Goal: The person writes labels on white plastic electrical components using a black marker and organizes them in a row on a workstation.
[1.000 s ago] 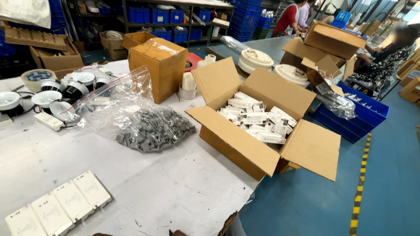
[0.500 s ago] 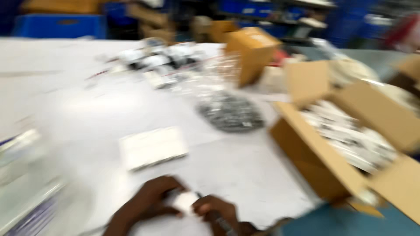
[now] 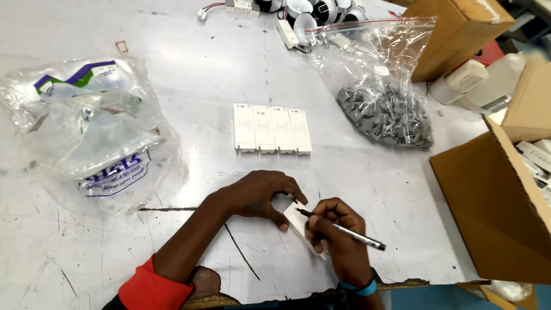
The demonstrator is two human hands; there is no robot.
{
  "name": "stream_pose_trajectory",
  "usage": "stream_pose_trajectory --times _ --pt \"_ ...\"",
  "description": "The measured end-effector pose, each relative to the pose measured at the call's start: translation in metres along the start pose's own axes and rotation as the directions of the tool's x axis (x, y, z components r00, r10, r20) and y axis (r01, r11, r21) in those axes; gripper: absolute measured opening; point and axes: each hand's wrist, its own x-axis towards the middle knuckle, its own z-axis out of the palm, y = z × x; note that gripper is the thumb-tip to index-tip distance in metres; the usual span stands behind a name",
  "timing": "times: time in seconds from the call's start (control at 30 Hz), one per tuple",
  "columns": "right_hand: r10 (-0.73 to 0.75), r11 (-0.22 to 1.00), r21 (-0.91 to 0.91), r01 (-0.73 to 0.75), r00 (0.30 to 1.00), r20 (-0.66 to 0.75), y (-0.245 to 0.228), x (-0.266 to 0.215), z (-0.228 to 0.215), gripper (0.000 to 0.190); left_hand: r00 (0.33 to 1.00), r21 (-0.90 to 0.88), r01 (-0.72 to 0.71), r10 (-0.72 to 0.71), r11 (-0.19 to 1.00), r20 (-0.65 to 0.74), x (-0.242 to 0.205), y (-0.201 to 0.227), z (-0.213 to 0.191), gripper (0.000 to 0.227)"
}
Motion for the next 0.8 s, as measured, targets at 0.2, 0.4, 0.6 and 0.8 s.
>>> stream_pose_trajectory --times 0.2,0.4,0.6,0.8 --pt "-0.012 0.982 0.188 0.018 0.999 -0.033 0.000 0.001 -0.006 0.008 0.998 -0.013 0.045 -0.045 0.999 0.035 0.002 -0.001 0.002 0.063" --pt "-0.121 0.956 0.273 0.109 0.992 0.029 0.020 0.009 -0.008 0.012 1.000 -0.273 0.004 -0.012 0.962 -0.028 0.003 -0.009 -0.001 0.058" --pt "-0.210 0.641 0.761 0.099 0.976 0.050 0.045 0.014 -0.028 0.014 0.996 -0.362 0.041 -0.068 0.931 -0.064 0.011 -0.014 0.013 0.044" --pt "-0.112 0.734 0.663 0.149 0.989 -0.098 0.037 0.007 -0.016 0.017 0.990 -0.326 0.114 -0.134 0.938 -0.040 0.011 -0.015 0.014 0.045"
